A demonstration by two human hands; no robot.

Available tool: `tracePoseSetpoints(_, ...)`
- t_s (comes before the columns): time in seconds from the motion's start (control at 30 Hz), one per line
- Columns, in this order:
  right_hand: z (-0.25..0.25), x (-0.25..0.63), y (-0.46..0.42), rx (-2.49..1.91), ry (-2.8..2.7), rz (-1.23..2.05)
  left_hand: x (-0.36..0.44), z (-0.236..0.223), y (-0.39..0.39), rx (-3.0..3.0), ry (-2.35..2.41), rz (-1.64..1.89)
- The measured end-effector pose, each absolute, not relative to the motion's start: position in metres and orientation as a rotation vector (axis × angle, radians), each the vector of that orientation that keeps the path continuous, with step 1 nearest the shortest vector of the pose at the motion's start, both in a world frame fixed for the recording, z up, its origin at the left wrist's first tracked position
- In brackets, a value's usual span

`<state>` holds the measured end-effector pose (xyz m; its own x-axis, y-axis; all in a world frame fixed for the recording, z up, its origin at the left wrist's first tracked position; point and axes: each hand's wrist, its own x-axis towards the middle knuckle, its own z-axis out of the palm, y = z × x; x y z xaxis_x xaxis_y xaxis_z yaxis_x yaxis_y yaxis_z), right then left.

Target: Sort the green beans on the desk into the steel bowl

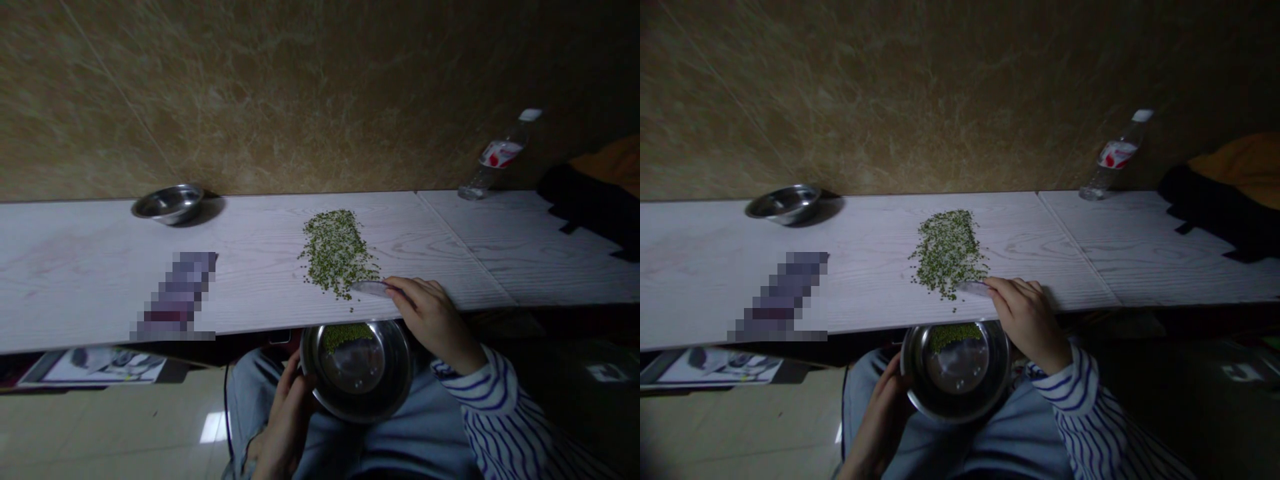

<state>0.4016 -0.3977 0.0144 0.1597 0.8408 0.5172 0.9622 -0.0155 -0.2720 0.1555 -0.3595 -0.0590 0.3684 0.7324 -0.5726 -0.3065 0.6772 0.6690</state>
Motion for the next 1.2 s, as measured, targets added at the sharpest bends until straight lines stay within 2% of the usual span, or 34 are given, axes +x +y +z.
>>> tracePoseSetpoints(1.2, 0.0148, 0.3929, -0.3980, -1.878, -1.722, -0.194, 0.1459, -0.0541, -0.3547, 0.551, 0.983, 0.693)
